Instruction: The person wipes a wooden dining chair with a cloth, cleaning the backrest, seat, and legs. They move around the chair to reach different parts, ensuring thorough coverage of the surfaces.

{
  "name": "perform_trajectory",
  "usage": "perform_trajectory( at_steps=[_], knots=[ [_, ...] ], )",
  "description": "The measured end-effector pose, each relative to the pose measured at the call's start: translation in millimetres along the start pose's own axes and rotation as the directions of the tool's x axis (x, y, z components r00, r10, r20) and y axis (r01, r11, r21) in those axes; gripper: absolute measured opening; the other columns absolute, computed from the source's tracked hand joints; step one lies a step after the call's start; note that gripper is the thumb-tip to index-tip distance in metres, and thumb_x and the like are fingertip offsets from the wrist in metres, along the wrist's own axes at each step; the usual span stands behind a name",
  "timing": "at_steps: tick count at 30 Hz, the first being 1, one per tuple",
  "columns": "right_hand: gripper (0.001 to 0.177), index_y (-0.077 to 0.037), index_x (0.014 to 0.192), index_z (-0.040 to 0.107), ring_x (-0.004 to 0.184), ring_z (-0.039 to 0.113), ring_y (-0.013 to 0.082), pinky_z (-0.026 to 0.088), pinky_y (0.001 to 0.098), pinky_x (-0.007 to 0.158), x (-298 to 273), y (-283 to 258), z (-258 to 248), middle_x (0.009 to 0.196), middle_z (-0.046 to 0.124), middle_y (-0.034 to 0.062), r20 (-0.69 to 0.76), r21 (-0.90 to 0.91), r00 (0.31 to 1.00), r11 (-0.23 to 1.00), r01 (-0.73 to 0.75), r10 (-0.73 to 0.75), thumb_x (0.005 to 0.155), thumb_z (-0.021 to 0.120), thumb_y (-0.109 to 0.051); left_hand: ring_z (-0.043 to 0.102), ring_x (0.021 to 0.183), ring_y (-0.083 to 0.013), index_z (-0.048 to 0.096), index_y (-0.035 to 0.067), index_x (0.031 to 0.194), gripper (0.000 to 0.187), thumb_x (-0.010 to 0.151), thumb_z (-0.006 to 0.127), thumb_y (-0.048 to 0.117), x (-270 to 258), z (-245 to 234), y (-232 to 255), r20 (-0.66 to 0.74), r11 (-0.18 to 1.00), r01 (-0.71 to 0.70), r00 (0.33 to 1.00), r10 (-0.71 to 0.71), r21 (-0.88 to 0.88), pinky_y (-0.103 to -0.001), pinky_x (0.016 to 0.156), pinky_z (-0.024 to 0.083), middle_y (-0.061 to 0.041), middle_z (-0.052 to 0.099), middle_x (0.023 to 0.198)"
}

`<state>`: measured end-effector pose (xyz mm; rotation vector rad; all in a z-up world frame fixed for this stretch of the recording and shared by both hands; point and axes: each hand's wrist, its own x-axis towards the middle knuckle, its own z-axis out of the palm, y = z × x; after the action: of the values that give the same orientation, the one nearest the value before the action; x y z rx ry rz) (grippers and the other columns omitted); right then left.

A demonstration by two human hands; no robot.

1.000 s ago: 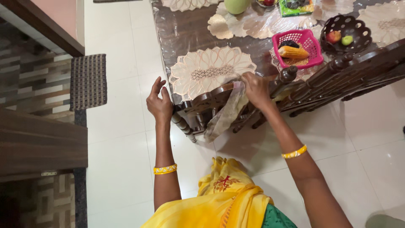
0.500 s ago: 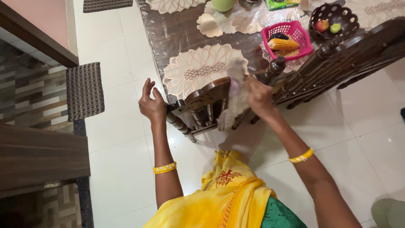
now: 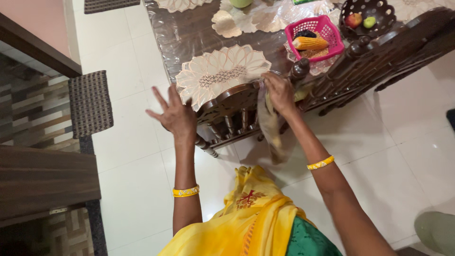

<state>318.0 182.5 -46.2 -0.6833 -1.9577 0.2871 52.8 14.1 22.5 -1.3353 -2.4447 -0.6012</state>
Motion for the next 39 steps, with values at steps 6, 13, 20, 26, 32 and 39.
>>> perform_trajectory(
  at_steps=[6, 13, 20, 26, 32, 39],
  knots=[
    [0.010, -0.006, 0.085, 0.069, 0.077, 0.070, 0.0373, 0.054, 0.0509, 0.067, 30.1, 49.5, 6.7, 0.082, 0.070, 0.0202, 0.422, -0.405, 0.895, 0.913, 0.045, 0.143, 0.089, 0.060, -0.002, 0.064, 0.118, -0.0393, 0.044, 0.021, 0.162, 0.056, 0.107, 0.049, 0.034, 4.1, 36.3, 44.3, 0.373, 0.930, 0.051, 0.923, 0.095, -0.365, -0.051, 0.099, 0.051, -0.016, 0.067, 0.131],
    [0.036, 0.011, 0.113, 0.065, 0.090, 0.071, 0.0398, 0.060, 0.0435, 0.076, -19.9, 44.8, -1.2, 0.112, 0.068, 0.0282, 0.210, -0.295, 0.974, 0.945, 0.143, -0.082, 0.077, 0.058, 0.011, 0.076, 0.093, -0.0295, 0.060, 0.017, 0.143, 0.056, 0.103, 0.043, 0.052, 8.7, 59.8, 26.3, 0.309, 0.786, 0.146, 0.949, 0.060, -0.601, -0.041, 0.081, 0.056, -0.009, 0.078, 0.110],
    [0.034, 0.004, 0.119, 0.069, 0.089, 0.074, 0.0296, 0.061, 0.0380, 0.075, -66.1, 17.7, -39.2, 0.125, 0.071, 0.0209, 0.210, -0.206, 0.961, 0.969, -0.138, 0.182, 0.086, 0.062, 0.006, 0.076, 0.098, -0.0305, 0.070, 0.016, 0.134, 0.048, 0.099, 0.054, 0.045, 8.3, 64.3, 32.0, 0.167, 0.816, 0.088, 0.986, 0.011, -0.572, -0.040, 0.085, 0.058, -0.011, 0.077, 0.109],
    [0.026, 0.000, 0.125, 0.071, 0.071, 0.059, 0.0117, 0.050, 0.0267, 0.064, -91.2, 11.6, -63.3, 0.091, 0.074, 0.0071, 0.246, 0.189, 0.760, 0.739, -0.647, 0.602, 0.103, 0.062, -0.008, 0.060, 0.129, -0.0365, 0.054, 0.018, 0.149, 0.051, 0.099, 0.062, 0.030, 1.6, 57.7, 46.1, 0.003, 0.937, -0.036, 0.999, 0.039, -0.348, -0.061, 0.102, 0.045, -0.010, 0.069, 0.136],
    [0.022, 0.003, 0.120, 0.071, 0.085, 0.062, 0.0070, 0.052, 0.0223, 0.074, -67.6, -27.5, -66.7, 0.098, 0.074, 0.0033, 0.299, 0.395, 0.877, 0.788, -0.472, 0.376, 0.102, 0.066, -0.008, 0.027, 0.149, -0.0358, 0.035, 0.013, 0.152, 0.092, 0.076, 0.081, 0.033, -56.0, 17.3, 100.6, -0.026, 0.813, -0.460, 0.875, 0.484, -0.357, -0.077, 0.117, 0.022, -0.017, 0.046, 0.155],
    [0.039, 0.002, 0.134, 0.060, 0.099, 0.067, 0.0089, 0.056, 0.0243, 0.084, -77.7, -43.2, -58.8, 0.116, 0.071, 0.0057, 0.169, 0.599, 0.811, 0.595, -0.536, 0.560, 0.099, 0.067, -0.016, 0.077, 0.085, -0.0180, 0.067, 0.011, 0.137, 0.043, 0.094, 0.068, 0.015, -84.3, 39.3, 143.5, 0.429, 0.617, 0.213, 0.875, 0.225, -0.758, -0.032, 0.078, 0.061, -0.011, 0.079, 0.102]
  ],
)
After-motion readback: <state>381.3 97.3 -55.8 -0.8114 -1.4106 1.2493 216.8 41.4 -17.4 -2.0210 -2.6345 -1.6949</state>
